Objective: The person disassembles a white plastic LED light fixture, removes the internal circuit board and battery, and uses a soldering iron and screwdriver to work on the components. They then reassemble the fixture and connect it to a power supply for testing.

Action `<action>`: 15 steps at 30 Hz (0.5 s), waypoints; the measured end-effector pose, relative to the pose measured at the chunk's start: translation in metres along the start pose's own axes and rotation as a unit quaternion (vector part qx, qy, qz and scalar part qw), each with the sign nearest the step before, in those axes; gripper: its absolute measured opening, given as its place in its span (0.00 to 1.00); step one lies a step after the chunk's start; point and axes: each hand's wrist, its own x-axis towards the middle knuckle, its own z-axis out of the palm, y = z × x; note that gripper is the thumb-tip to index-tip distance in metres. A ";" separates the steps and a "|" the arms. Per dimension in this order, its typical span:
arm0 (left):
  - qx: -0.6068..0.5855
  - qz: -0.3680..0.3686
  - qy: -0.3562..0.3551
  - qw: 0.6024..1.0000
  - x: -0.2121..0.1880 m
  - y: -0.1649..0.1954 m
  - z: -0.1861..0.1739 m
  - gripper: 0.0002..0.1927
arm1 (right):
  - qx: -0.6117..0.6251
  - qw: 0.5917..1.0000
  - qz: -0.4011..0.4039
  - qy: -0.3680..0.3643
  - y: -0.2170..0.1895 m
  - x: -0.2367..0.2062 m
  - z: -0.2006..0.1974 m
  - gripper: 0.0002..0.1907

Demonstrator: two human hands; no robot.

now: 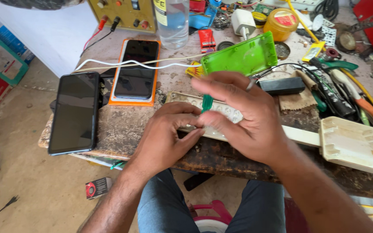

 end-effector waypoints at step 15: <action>0.039 -0.033 -0.001 0.999 0.000 0.010 0.000 0.08 | -0.004 1.000 -0.025 -0.011 0.002 -0.005 0.006 0.20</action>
